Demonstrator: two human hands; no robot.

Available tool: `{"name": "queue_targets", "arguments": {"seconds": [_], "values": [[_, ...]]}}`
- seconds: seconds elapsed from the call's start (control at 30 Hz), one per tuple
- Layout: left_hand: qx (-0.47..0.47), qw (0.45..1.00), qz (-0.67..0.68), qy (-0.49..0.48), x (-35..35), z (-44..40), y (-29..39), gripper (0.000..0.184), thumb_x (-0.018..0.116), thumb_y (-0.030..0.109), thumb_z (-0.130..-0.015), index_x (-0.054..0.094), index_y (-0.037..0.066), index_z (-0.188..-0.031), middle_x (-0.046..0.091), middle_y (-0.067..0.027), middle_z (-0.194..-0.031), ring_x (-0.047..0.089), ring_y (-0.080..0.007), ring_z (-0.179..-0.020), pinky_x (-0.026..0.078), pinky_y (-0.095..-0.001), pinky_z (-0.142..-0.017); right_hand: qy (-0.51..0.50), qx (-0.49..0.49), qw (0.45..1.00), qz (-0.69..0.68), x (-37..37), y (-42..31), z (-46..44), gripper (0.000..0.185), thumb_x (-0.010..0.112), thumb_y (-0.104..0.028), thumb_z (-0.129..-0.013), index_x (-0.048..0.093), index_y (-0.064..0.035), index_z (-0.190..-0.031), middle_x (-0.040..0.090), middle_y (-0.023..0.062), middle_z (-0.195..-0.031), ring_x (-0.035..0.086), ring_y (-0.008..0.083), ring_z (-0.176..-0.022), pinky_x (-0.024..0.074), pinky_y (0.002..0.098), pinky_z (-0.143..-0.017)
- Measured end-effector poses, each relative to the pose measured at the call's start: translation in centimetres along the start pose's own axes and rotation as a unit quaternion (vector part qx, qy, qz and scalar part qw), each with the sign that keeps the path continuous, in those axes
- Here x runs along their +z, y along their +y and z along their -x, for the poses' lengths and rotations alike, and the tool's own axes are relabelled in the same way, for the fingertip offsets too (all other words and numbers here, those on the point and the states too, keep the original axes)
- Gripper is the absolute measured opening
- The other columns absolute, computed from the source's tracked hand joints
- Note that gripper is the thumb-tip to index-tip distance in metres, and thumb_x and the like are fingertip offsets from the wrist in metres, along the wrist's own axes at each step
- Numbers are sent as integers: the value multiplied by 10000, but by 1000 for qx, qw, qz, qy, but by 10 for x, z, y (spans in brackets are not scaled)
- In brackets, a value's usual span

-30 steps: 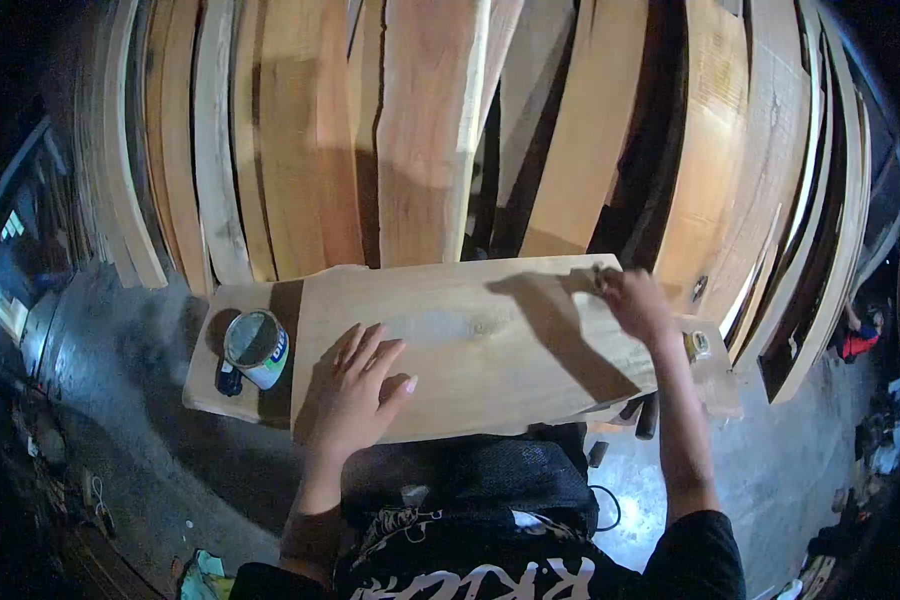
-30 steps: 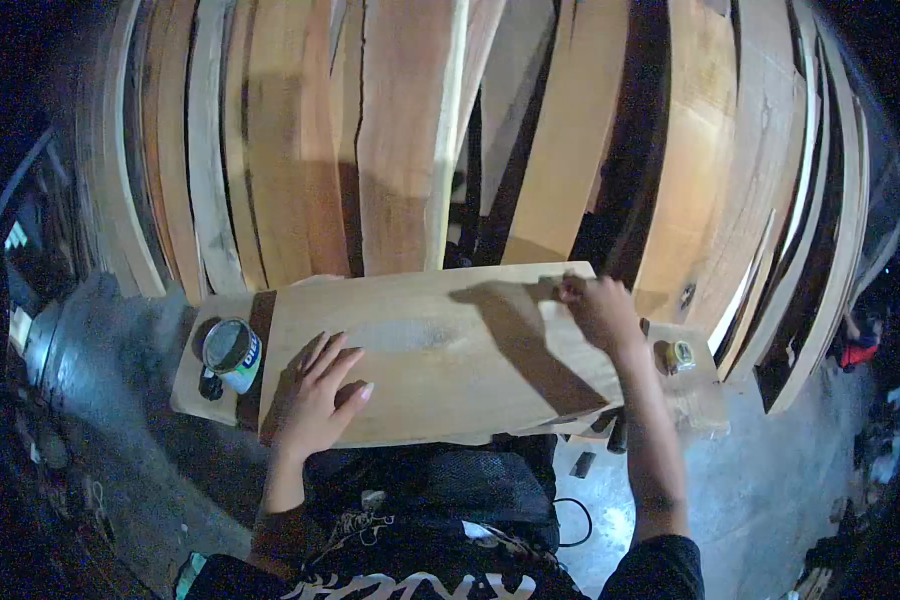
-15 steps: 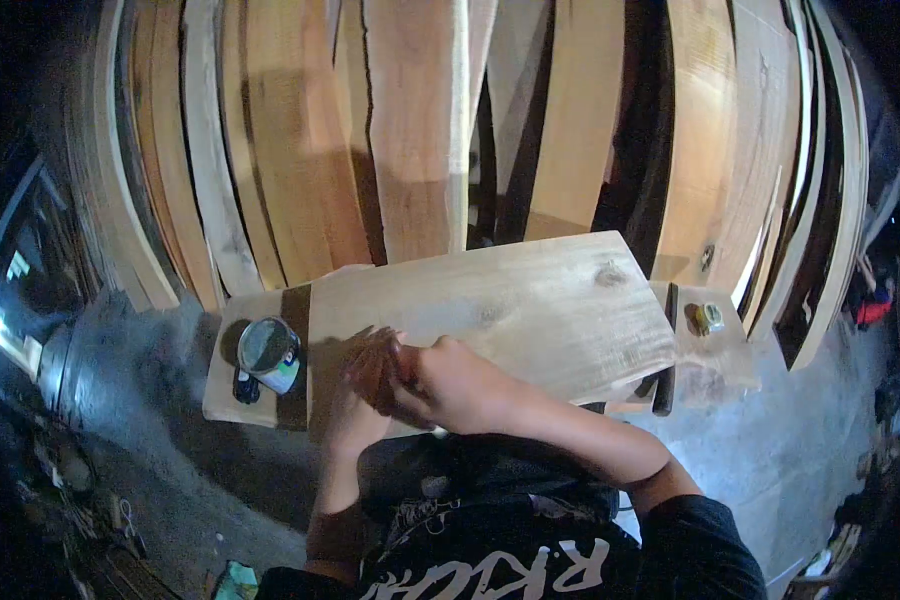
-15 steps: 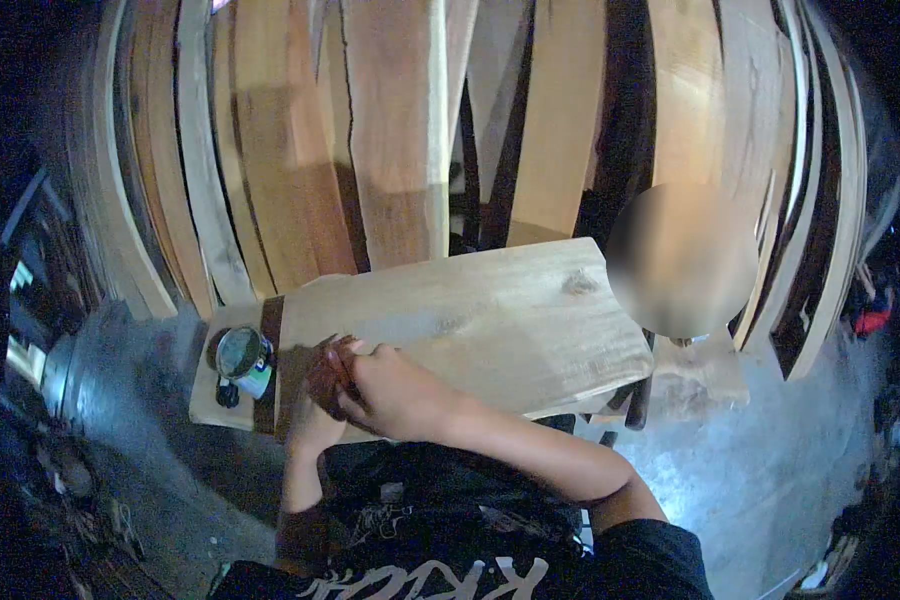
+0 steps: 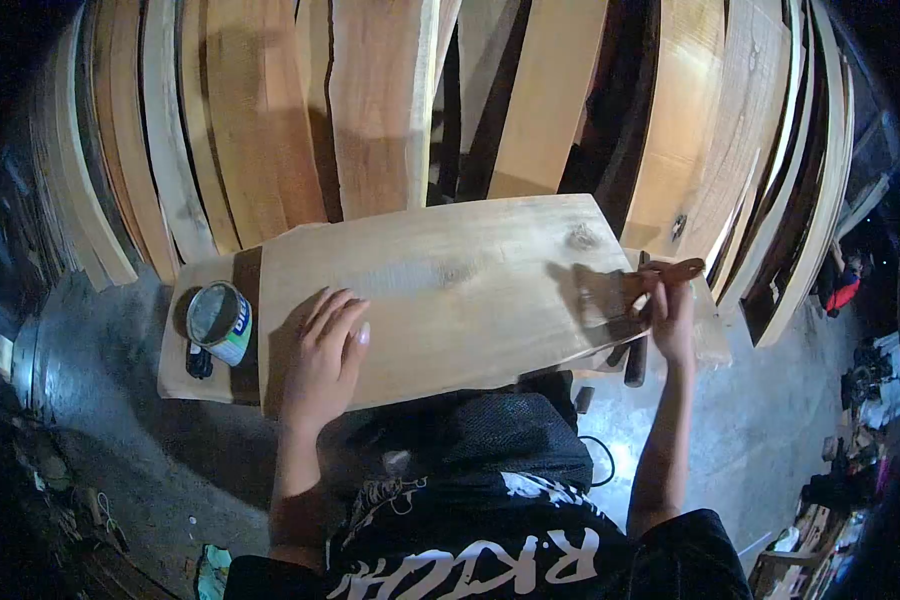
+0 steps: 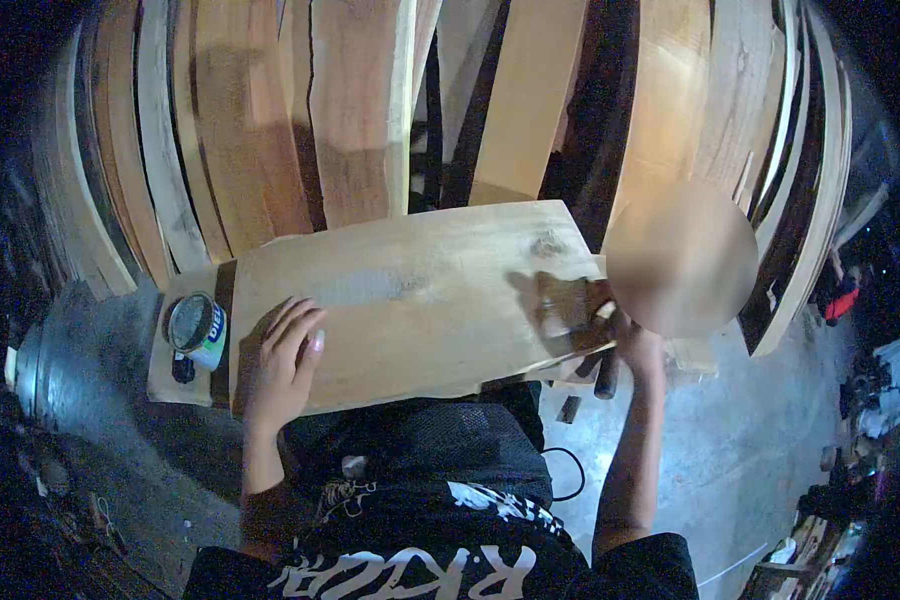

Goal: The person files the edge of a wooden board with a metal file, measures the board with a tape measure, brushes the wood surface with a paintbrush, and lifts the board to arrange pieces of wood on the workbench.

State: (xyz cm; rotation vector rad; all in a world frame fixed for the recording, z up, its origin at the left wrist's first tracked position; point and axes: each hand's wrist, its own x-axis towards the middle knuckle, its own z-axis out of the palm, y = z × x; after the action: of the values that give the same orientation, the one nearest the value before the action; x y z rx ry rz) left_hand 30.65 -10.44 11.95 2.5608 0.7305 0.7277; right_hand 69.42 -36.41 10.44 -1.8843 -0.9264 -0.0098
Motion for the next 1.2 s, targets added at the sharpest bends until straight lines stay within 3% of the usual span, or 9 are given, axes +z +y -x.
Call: {"name": "queue_targets", "arguments": {"seconds": [0.17, 0.33, 0.43, 0.7, 0.8, 0.9, 1.03, 1.17, 1.2], "values": [[-14, 1000, -2, -5, -1, -1, 5, 321, 569, 179, -954, 595, -2, -1217, 557, -214, -1316, 444, -407, -1312, 347, -472, -1105, 28, -23, 988, 147, -12, -16, -33, 250, 544, -155, -974, 550, 2, -1168, 696, 184, -899, 679, 317, -775, 527, 408, -693], [-2, 1000, -28, 11, -4, -3, 10, 312, 589, 206, -930, 630, 22, -1178, 593, -170, -1297, 504, -362, -1273, 371, -446, -1093, -202, -104, 893, 389, 76, -73, -72, 259, 583, -130, -885, 560, 6, -1105, 681, 227, -850, 680, 403, -781, 552, 490, -673], [12, 998, -61, 8, -7, -4, 11, 315, 597, 212, -923, 633, 24, -1173, 597, -169, -1289, 509, -363, -1267, 370, -443, -1093, -193, -249, 865, 390, 164, -83, -71, 199, 587, -136, -856, 611, -17, -1014, 694, 187, -875, 701, 345, -788, 565, 465, -668], [32, 999, -19, 5, -8, -3, 6, 326, 605, 201, -925, 618, 17, -1194, 597, -179, -1279, 495, -367, -1274, 364, -443, -1096, -351, -285, 892, 13, 234, -193, -62, 322, 453, -69, -961, 426, 32, -1265, 682, 230, -971, 674, 438, -865, 532, 532, -727], [40, 998, -56, 8, -14, -3, 10, 334, 613, 229, -918, 620, 34, -1189, 604, -174, -1272, 519, -362, -1252, 393, -448, -1071, -324, -170, 905, -218, 261, -161, -67, 281, 503, -208, -998, 553, 50, -1098, 672, 220, -924, 673, 374, -884, 516, 472, -746], [40, 997, -57, 18, -14, -2, 12, 331, 620, 253, -917, 626, 48, -1177, 607, -167, -1272, 533, -356, -1241, 417, -448, -1050, -178, -148, 957, -177, 238, -125, -82, 352, 520, -279, -1012, 612, 46, -910, 645, 132, -835, 637, 275, -772, 510, 394, -715], [41, 998, -20, 35, -1, 0, 0, 332, 625, 254, -918, 627, 44, -1176, 605, -172, -1272, 533, -357, -1239, 419, -447, -1051, -195, 94, 967, -137, 156, -92, -115, 329, 479, -276, -1028, 571, 39, -1007, 669, 191, -888, 677, 314, -824, 523, 419, -739], [41, 998, -43, 23, -13, -1, 7, 334, 633, 254, -915, 628, 39, -1170, 606, -179, -1264, 533, -351, -1240, 417, -454, -1053, -35, -147, 989, -4, 110, 12, -148, 372, 448, -311, -1043, 574, 39, -1044, 688, 168, -908, 680, 250, -795, 543, 389, -688], [45, 998, -43, 31, -10, 1, 4, 334, 633, 258, -915, 629, 39, -1167, 608, -176, -1260, 535, -349, -1237, 419, -456, -1050, -17, -117, 991, 58, 99, 10, -145, 364, 444, -307, -1043, 570, 35, -1024, 681, 171, -879, 682, 260, -770, 541, 388, -671]]}}
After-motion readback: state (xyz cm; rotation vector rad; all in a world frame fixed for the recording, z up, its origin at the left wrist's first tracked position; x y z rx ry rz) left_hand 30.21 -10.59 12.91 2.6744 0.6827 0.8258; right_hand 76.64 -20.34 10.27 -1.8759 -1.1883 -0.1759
